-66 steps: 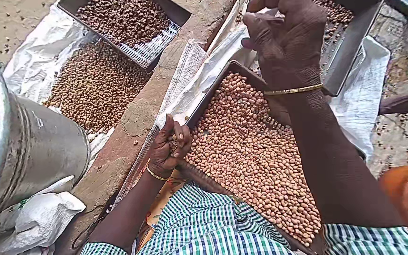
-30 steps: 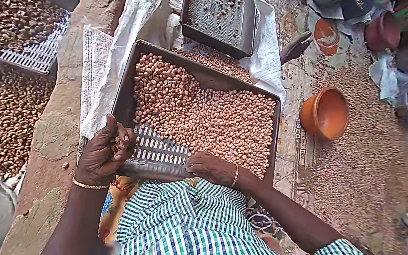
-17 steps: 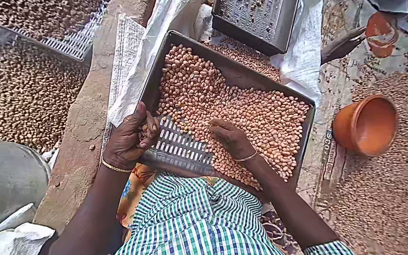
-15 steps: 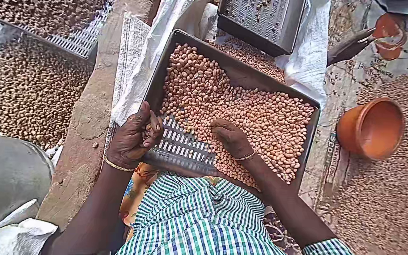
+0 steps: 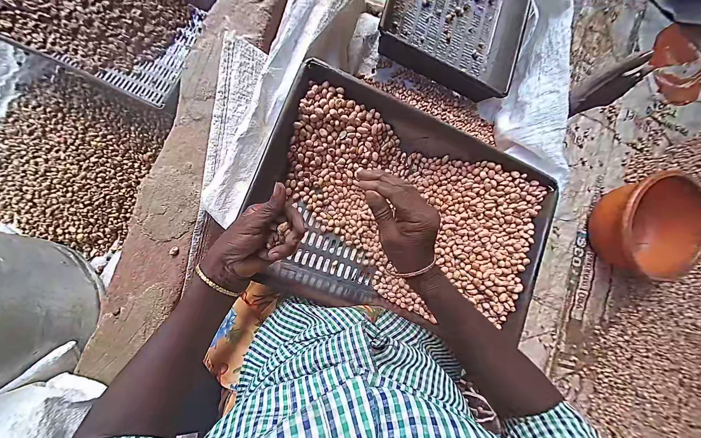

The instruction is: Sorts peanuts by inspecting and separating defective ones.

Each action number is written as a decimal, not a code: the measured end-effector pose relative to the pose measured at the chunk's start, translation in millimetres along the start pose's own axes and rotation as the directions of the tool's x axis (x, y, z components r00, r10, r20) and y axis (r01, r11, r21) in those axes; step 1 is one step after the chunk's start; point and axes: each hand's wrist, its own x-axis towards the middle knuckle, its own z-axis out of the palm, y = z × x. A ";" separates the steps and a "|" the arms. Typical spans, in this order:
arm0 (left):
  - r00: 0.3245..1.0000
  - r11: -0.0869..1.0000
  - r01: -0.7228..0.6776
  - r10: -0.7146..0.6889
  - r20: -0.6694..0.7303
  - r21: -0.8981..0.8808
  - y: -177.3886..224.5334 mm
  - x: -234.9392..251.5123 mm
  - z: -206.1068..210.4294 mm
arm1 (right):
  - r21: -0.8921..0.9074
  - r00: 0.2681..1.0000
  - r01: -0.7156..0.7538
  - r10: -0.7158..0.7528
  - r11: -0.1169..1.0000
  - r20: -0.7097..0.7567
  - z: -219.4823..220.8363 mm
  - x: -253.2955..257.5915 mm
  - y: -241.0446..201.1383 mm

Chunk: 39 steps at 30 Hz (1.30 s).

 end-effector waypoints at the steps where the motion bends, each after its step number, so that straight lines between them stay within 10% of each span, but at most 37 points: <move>1: 0.999 0.998 -0.049 0.048 -0.018 -0.048 0.2 -2.3 -3.6 | -0.062 0.999 0.051 -0.051 0.997 0.005 -0.3 -8.4 14.0; 6: 0.987 0.983 -0.142 0.132 -0.091 -0.115 -2.3 2.2 -3.3 | -0.029 0.772 0.404 -0.324 0.914 0.547 51.5 -55.3 37.6; 13: 0.985 0.990 -0.107 0.094 -0.143 -0.088 -1.1 1.7 -3.2 | -0.615 0.941 0.154 0.074 0.773 0.329 26.6 -29.3 63.3; 19: 0.988 0.988 -0.118 0.106 -0.112 -0.099 -2.4 0.2 -3.8 | -0.874 0.741 -0.349 0.671 0.337 -0.037 -86.9 -23.3 59.6; 24: 0.984 0.976 -0.167 0.156 -0.089 -0.141 -3.6 1.6 -5.9 | -0.358 0.981 -0.193 0.172 0.914 -0.089 -53.9 2.5 85.8; 31: 0.926 0.910 -0.376 0.365 -0.094 -0.174 -6.2 -1.6 -7.6 | -0.167 0.985 0.059 -0.030 0.984 0.170 30.7 49.0 123.1; 39: 0.857 0.868 -0.493 0.473 -0.206 -0.060 -4.7 -4.3 -4.3 | -0.096 0.609 0.249 -0.078 0.964 0.789 16.9 -51.0 43.2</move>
